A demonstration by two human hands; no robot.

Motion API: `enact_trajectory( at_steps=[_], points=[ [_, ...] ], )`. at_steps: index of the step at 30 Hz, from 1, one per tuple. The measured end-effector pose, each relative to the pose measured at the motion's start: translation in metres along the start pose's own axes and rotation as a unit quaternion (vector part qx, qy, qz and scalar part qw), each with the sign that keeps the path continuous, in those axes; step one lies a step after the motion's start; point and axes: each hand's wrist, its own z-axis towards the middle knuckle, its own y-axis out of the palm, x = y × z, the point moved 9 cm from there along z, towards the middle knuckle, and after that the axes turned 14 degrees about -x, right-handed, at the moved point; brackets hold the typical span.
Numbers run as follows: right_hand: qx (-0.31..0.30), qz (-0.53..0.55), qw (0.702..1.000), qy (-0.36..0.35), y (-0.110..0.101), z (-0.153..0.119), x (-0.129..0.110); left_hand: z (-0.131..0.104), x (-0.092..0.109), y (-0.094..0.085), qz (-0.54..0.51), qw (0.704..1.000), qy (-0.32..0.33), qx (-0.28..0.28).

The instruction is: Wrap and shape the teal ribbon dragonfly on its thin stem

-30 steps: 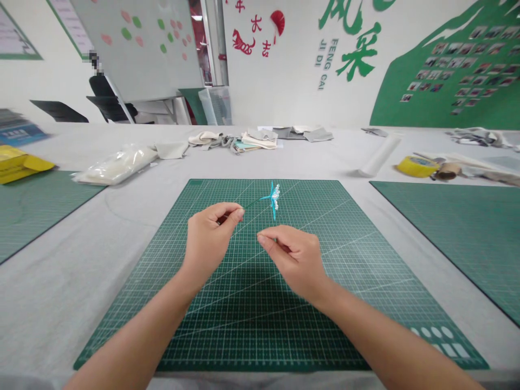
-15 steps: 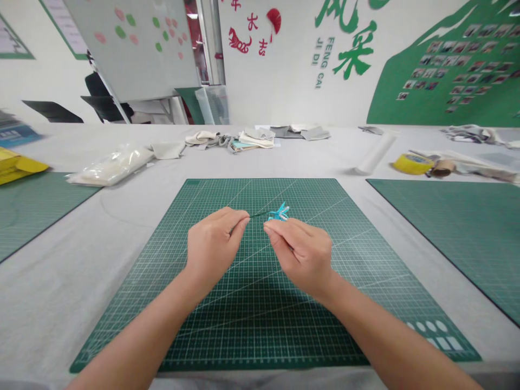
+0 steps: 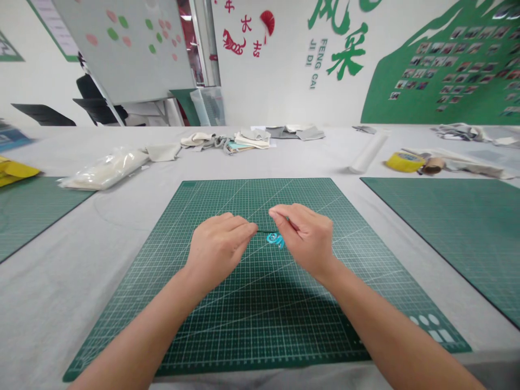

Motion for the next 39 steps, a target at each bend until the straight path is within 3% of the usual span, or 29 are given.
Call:
enact_trajectory(
  at_steps=[6, 11, 15, 21, 25, 29, 34, 39],
  points=[
    [-0.022, 0.062, 0.996, 0.058, 0.005, 0.005, 0.02, -0.001, 0.006, -0.001, 0.003, 0.998, 0.055, -0.008],
    [-0.081, 0.141, 0.979, 0.121, 0.017, 0.009, 0.042, 0.0, 0.01, -0.002, 0.016, 0.996, 0.082, -0.018],
    [-0.157, 0.231, 0.944, 0.178, 0.035, 0.01, 0.062, 0.0, 0.011, -0.005, 0.029, 0.995, 0.091, -0.022],
    [-0.208, 0.358, 0.882, 0.224, 0.055, 0.005, 0.077, -0.001, 0.008, -0.013, 0.007, 0.996, 0.09, 0.007],
    [-0.238, 0.463, 0.808, 0.275, 0.073, -0.005, 0.078, 0.001, -0.005, -0.014, -0.112, 0.993, 0.03, 0.013],
    [-0.262, 0.51, 0.764, 0.295, 0.088, -0.012, 0.072, -0.001, -0.03, -0.005, -0.271, 0.959, -0.082, 0.026],
    [-0.275, 0.479, 0.774, 0.311, 0.096, -0.016, 0.064, -0.011, -0.061, 0.013, -0.396, 0.892, -0.214, 0.048],
    [-0.236, 0.462, 0.807, 0.28, 0.09, -0.013, 0.052, -0.018, -0.074, 0.02, -0.448, 0.847, -0.278, 0.063]
  ],
)
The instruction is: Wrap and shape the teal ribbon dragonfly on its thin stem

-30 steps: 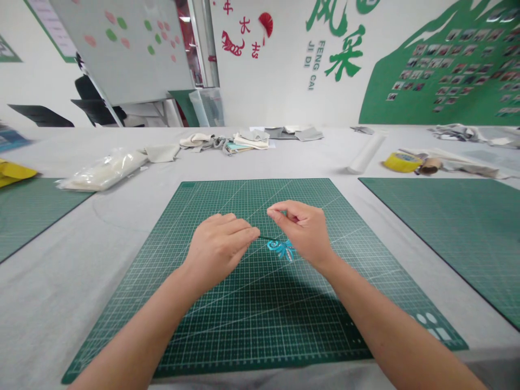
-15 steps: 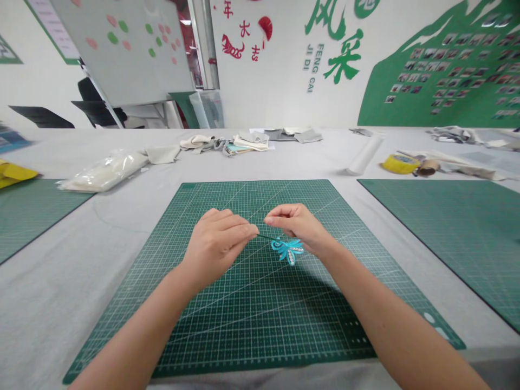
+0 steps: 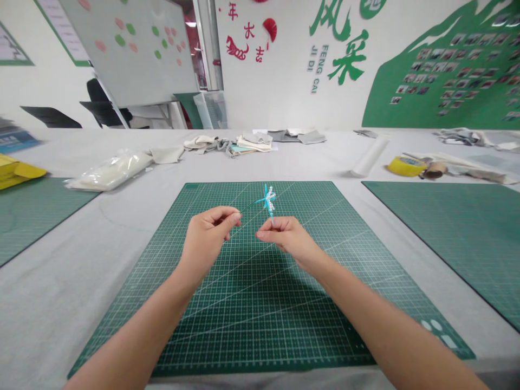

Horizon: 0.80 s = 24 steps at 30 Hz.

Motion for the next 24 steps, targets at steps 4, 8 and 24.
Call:
enact_trajectory(
  at_steps=[4, 8, 24],
  points=[
    [0.028, -0.023, 0.999, -0.039, 0.006, -0.005, -0.007, -0.001, -0.001, -0.005, 0.005, 1.0, -0.011, 0.024],
    [0.068, -0.087, 0.991, -0.071, 0.012, -0.016, -0.019, -0.001, -0.001, -0.008, 0.03, 0.999, -0.012, 0.035],
    [0.133, -0.425, 0.851, -0.279, 0.037, -0.055, -0.073, -0.011, 0.026, 0.005, 0.303, 0.949, 0.072, 0.048]
  ],
)
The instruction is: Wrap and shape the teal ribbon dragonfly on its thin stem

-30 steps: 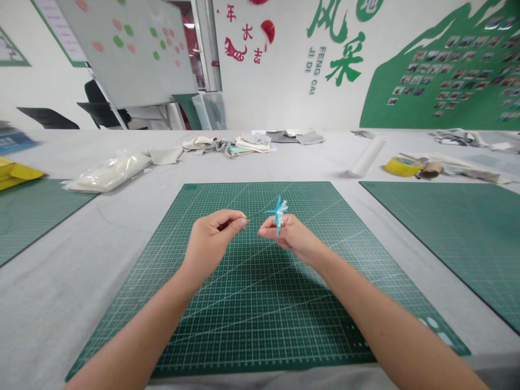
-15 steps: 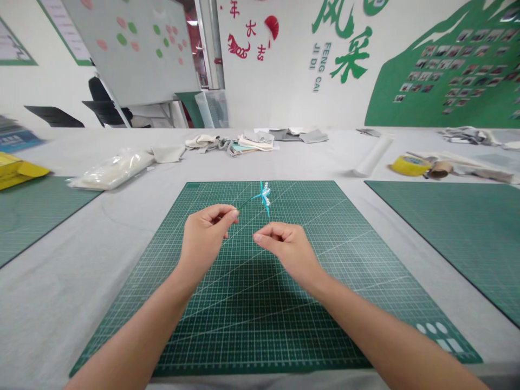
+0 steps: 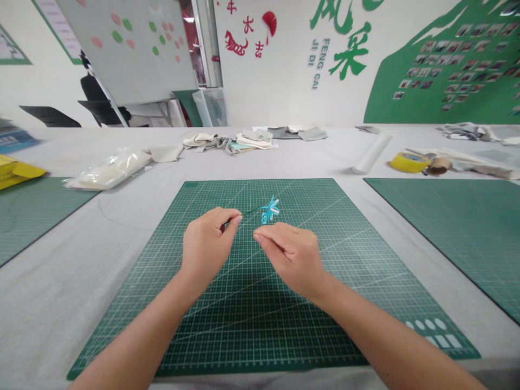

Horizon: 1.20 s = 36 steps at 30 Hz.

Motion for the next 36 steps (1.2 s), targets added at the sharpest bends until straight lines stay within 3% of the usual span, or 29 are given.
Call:
enact_trajectory(
  at_steps=[6, 11, 16, 21, 31, 36],
  points=[
    [-0.001, -0.03, 0.999, -0.02, -0.002, 0.001, -0.005, -0.002, 0.01, 0.004, 0.076, 0.997, 0.029, -0.013],
    [0.033, -0.057, 0.998, -0.018, -0.015, 0.002, -0.003, -0.006, 0.028, 0.013, 0.14, 0.982, 0.118, -0.038],
    [0.057, -0.06, 0.997, -0.002, -0.026, 0.004, 0.007, -0.011, 0.043, 0.018, 0.169, 0.963, 0.202, -0.053],
    [0.06, -0.037, 0.997, 0.034, -0.031, 0.008, 0.026, -0.011, 0.046, 0.021, 0.17, 0.955, 0.225, -0.088],
    [-0.011, 0.062, 0.991, 0.12, -0.02, 0.015, 0.064, -0.01, 0.049, 0.023, 0.086, 0.954, 0.248, -0.145],
    [-0.104, 0.228, 0.95, 0.186, 0.002, 0.017, 0.092, -0.009, 0.047, 0.023, -0.006, 0.955, 0.23, -0.187]
  ],
)
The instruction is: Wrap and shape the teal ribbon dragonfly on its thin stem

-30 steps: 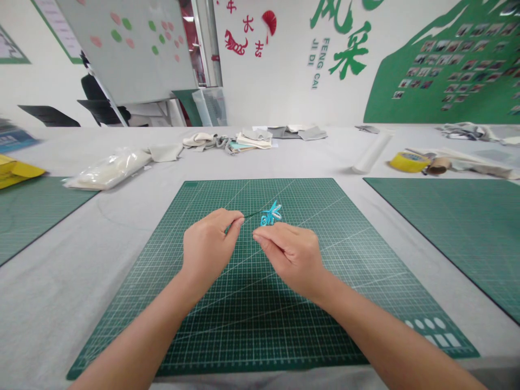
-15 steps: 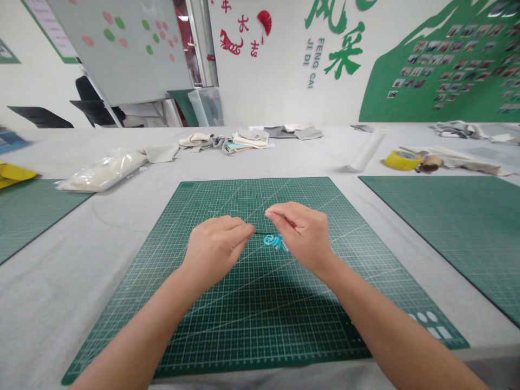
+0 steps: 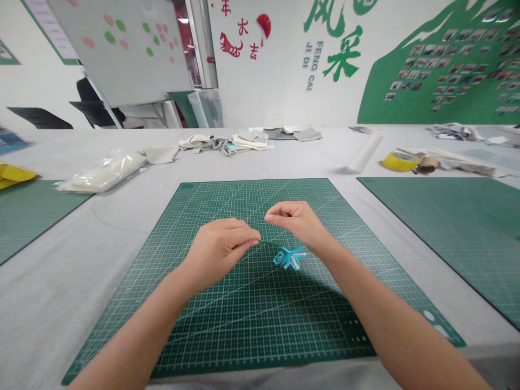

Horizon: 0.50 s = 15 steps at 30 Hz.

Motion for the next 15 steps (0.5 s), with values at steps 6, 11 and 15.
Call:
enact_trajectory(
  at_steps=[6, 11, 15],
  points=[
    [-0.067, 0.179, 0.981, 0.042, 0.023, 0.004, 0.019, -0.002, -0.012, -0.008, -0.139, 0.989, -0.046, 0.035],
    [-0.067, 0.181, 0.979, 0.067, 0.04, 0.001, 0.02, -0.011, -0.041, -0.015, -0.229, 0.951, -0.154, 0.137],
    [-0.047, 0.164, 0.984, 0.054, 0.046, -0.001, 0.015, -0.019, -0.062, -0.011, -0.3, 0.91, -0.214, 0.191]
  ],
)
